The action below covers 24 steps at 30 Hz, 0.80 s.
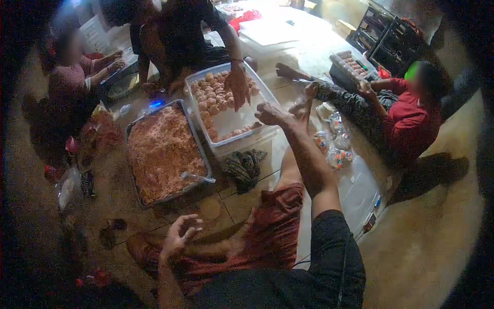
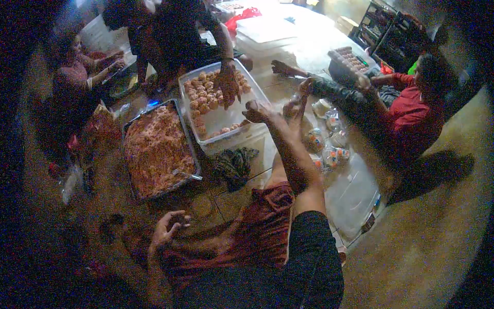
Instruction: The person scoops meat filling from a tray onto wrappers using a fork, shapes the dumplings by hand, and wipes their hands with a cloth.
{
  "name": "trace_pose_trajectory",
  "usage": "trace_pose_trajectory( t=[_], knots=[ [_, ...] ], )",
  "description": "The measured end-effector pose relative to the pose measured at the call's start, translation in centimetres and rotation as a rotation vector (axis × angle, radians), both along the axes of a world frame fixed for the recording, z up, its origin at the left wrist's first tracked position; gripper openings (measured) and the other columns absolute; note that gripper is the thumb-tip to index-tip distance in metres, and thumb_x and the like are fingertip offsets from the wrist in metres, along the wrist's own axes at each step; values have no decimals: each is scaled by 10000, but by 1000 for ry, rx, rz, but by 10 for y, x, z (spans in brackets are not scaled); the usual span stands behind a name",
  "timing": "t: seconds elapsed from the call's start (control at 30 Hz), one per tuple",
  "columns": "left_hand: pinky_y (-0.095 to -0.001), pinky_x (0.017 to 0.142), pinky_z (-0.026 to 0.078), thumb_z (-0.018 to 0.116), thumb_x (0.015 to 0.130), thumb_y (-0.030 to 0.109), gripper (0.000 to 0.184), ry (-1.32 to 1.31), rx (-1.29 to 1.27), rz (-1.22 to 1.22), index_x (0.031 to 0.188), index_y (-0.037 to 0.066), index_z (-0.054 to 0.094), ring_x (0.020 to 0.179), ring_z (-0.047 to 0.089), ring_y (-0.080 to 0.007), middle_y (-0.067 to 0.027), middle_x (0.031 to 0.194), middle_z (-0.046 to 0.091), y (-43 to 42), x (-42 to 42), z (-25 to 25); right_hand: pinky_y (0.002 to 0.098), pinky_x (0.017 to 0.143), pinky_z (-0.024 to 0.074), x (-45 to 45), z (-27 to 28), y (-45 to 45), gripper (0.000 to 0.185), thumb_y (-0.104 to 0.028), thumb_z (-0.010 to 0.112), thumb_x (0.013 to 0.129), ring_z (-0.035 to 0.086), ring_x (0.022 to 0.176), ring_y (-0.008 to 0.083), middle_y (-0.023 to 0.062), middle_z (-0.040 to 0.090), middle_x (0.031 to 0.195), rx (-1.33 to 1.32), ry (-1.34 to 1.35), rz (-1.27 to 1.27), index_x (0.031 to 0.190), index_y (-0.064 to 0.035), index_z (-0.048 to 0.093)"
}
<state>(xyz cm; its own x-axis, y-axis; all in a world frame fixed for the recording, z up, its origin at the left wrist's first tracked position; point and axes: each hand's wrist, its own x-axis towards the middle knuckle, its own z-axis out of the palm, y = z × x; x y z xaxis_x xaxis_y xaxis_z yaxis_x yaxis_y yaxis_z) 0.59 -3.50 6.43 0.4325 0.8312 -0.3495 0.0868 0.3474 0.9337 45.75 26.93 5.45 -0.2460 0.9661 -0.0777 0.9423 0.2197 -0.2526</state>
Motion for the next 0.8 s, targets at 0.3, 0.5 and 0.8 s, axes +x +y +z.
trace_pose_trajectory(
  t=[0.3, 0.5, 0.8],
  knots=[
    [-394, 989, 520, 617, 1022, 270, 453, 23, 16, 96, 1364, -9, 515, 1119, 655, -240, -146, 1270, 645, -11, -31, -25, 461, 933, 495, -15, 38, -28, 686, -658, 390, 989, 691, 970, 335, 170, 744, 953, -279, 222, -210, 925, -130, 822],
    [-378, 968, 522, 641, 1012, 253, 418, 169, 115, 71, 1331, -3, 553, 1116, 655, -213, -119, 1227, 666, -4, -31, -22, 472, 937, 496, -15, 43, -28, 712, -647, 370, 1003, 688, 986, 352, 193, 739, 938, -274, 205, -129, 1044, -71, 787],
    [-368, 895, 535, 749, 924, 306, 442, 416, 381, 148, 1232, 15, 620, 1041, 668, -237, -134, 1143, 692, 7, -22, -68, 476, 790, 540, -60, 51, -66, 115, -85, 595, 931, 680, 878, 358, 204, 683, 989, 475, 234, 383, 988, -19, 669]
  ],
)
